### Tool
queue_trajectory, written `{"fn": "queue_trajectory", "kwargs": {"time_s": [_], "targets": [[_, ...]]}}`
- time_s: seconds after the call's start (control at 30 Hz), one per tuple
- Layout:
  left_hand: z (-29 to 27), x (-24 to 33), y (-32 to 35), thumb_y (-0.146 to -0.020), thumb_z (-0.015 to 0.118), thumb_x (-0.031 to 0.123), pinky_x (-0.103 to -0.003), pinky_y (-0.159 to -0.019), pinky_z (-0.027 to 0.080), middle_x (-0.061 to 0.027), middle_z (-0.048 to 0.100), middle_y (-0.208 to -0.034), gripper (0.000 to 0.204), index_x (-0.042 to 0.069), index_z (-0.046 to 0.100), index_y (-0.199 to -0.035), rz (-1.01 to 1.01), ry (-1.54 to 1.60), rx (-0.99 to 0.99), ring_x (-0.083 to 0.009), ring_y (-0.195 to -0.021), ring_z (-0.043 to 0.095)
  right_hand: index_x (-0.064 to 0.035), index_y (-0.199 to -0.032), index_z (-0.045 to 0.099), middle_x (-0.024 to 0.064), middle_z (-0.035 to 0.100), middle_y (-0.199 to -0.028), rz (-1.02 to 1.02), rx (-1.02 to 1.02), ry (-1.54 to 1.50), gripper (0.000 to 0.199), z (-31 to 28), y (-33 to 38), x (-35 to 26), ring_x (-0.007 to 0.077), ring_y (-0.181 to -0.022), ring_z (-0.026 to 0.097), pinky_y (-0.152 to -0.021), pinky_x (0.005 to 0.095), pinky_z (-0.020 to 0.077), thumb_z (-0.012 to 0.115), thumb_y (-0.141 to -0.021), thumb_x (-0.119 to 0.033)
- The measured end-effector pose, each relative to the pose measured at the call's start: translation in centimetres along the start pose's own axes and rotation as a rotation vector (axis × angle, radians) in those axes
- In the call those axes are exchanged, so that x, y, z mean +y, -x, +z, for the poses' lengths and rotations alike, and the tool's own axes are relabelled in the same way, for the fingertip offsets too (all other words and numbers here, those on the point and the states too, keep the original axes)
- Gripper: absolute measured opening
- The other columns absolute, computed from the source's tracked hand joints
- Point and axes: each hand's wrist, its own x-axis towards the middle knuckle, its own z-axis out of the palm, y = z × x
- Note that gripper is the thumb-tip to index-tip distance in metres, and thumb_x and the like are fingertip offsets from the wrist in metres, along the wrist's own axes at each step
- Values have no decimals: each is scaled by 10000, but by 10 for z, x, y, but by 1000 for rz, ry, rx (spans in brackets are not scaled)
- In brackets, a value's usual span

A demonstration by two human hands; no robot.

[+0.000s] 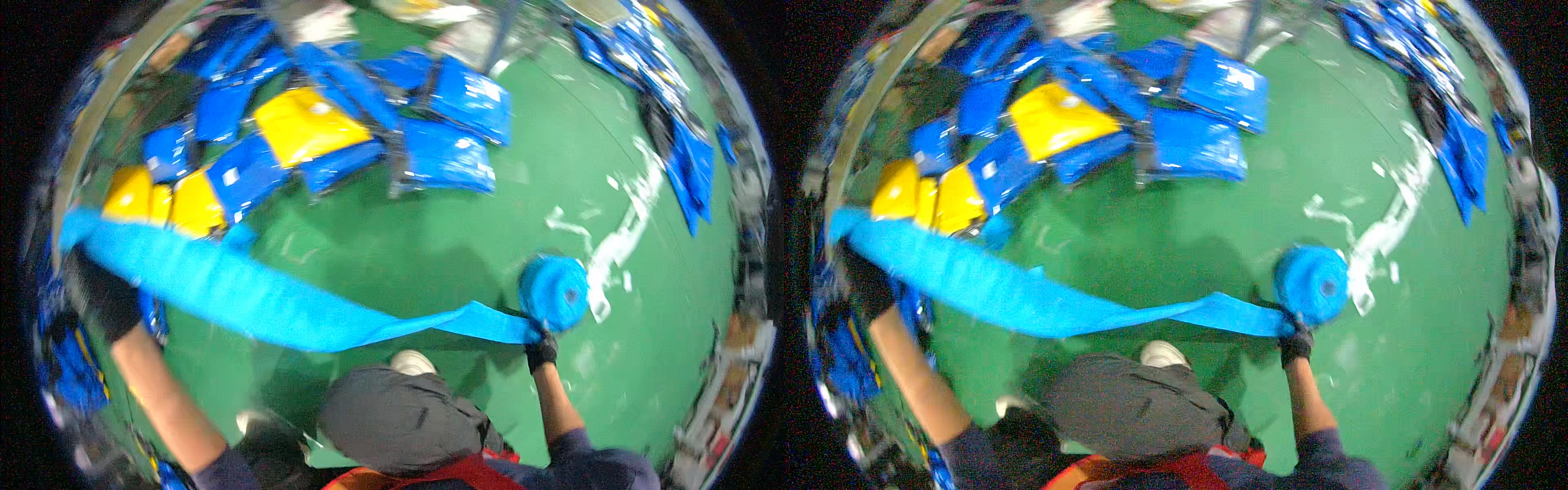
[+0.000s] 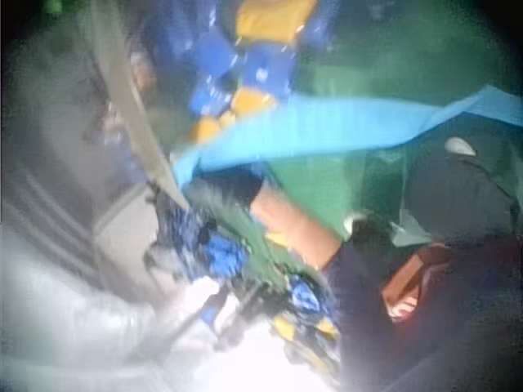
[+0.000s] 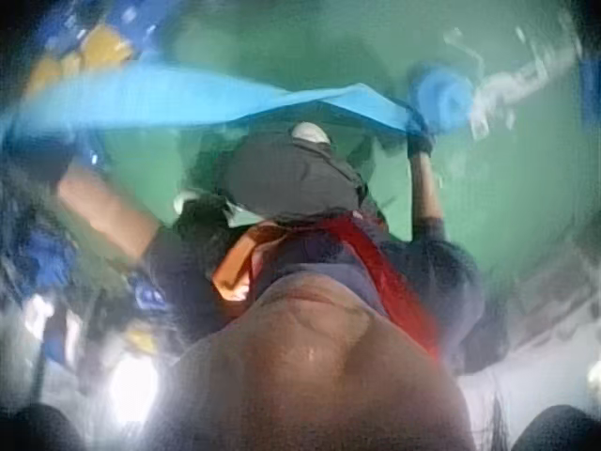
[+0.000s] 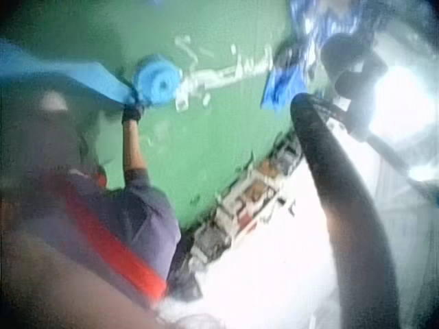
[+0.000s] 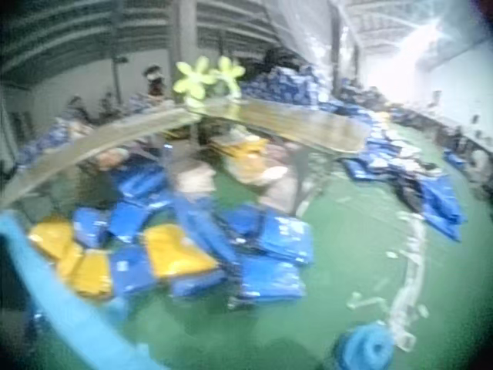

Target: The person sits on the floor and bundles stacks of blue and yellow plastic-wrapped packages using a blue strap. They pull the strap from a roll, wrap it around the stack, tie a knot, and place the finished bundle aside.

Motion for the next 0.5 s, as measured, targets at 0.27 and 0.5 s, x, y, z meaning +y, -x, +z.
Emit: {"fn": "queue_trajectory", "kwargs": {"time_s": [0.27, 0.5], "targets": [[132, -142, 31, -821, 576, 130, -306, -711, 487, -108, 617, -926, 306, 57, 543, -1116, -223, -258, -440, -180, -789, 580, -144, -871, 539, 14, 450, -631, 141, -93, -648, 206, -131, -55, 37, 170, -620, 445, -537, 284, 379, 418, -891, -309], [64, -111, 40, -789, 613, 289, -472, -791, 442, -199, 607, -893, 321, 38, 581, -986, 365, -718, -462, -361, -824, 574, -21, -1227, 446, 130, 486, -1187, -623, 9, -488, 424, -178, -70, -330, 230, -1075, 447, -970, 381, 324, 404, -922, -313]]}}
